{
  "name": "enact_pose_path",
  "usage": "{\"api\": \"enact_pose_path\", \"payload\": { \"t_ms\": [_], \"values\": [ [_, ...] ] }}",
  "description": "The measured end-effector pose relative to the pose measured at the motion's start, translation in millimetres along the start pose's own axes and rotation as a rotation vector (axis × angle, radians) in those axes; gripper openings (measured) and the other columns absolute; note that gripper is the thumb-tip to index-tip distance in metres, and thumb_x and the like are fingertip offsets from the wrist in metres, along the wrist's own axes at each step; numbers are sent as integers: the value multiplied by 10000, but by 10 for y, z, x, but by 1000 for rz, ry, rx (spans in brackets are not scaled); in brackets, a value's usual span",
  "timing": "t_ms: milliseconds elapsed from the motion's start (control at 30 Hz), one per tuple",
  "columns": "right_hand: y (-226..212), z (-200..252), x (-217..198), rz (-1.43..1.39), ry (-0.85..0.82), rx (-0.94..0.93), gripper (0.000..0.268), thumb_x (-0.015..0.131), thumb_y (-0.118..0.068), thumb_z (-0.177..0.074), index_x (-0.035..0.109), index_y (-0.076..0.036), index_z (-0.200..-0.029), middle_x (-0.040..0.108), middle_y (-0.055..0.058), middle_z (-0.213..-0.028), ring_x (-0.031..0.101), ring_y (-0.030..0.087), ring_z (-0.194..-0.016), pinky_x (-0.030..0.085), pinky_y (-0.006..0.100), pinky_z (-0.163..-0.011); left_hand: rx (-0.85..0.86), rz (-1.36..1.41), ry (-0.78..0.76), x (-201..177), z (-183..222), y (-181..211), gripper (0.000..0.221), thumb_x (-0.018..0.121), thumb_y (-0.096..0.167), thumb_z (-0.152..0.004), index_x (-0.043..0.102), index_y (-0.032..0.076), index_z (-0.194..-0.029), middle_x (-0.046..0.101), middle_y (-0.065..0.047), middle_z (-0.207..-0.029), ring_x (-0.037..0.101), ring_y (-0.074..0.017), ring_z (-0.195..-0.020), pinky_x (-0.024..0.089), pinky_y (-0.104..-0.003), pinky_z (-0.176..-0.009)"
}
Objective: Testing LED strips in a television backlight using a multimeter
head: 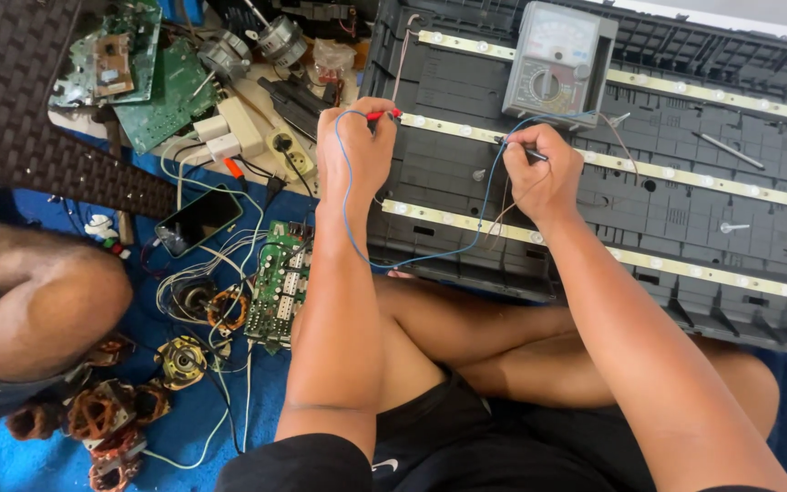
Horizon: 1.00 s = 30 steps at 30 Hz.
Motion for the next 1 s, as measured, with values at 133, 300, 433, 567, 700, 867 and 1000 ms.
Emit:
{"api": "enact_pose_path", "payload": {
  "t_ms": [133,300,433,567,700,867,1000],
  "values": [
    [-13,-7,0,8,3,1,60,730,-146,-894,770,-128,-934,753,76,-814,741,293,-804,579,391,-731,23,-62,-66,126,-14,-101,108,702,278,-881,753,329,-962,670,35,-712,634,-177,-1090,602,-384,-846],
    [-12,-7,5,21,8,4,50,733,-146,-893,766,-131,-928,760,69,-821,746,292,-810,582,389,-731,6,-98,-113,210,-19,-183,92,717,316,-876,751,348,-955,645,71,-692,591,-135,-1138,609,-380,-846],
    [-3,-8,8,17,8,-4,52,731,-142,-893,766,-126,-930,768,69,-833,750,288,-820,586,387,-741,18,-71,-123,185,-31,-174,94,700,269,-895,761,300,-960,657,28,-670,584,-163,-1129,619,-389,-812],
    [-26,-13,6,2,17,-16,47,731,-126,-889,761,-112,-922,773,71,-841,754,278,-824,587,379,-742,21,-79,-128,230,-66,-217,79,698,286,-893,752,298,-950,666,24,-690,571,-163,-1144,629,-400,-809],
    [-38,-16,2,10,13,-26,44,728,-122,-894,757,-100,-920,775,77,-844,755,288,-821,590,381,-741,12,-68,-128,265,-37,-211,82,692,274,-891,751,291,-946,661,24,-684,573,-163,-1147,635,-403,-802],
    [-49,-14,5,1,25,-34,50,722,-122,-885,759,-107,-916,765,77,-816,749,278,-795,583,377,-727,23,-70,-111,198,-10,-151,81,691,258,-886,749,283,-935,648,8,-672,581,-185,-1127,628,-399,-820],
    [-89,-19,-9,-16,28,-50,43,718,-100,-879,755,-89,-897,758,78,-790,741,272,-755,578,364,-706,33,-69,-103,216,-27,-171,89,680,229,-893,748,271,-933,645,3,-611,597,-185,-1106,626,-373,-811]
  ]
}}
Point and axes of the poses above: each hand's wrist, its own z-axis away from the middle knuckle, its own x-axis out of the palm, y = z × x, the point moved 7 cm from there along -z, towards the middle knuckle
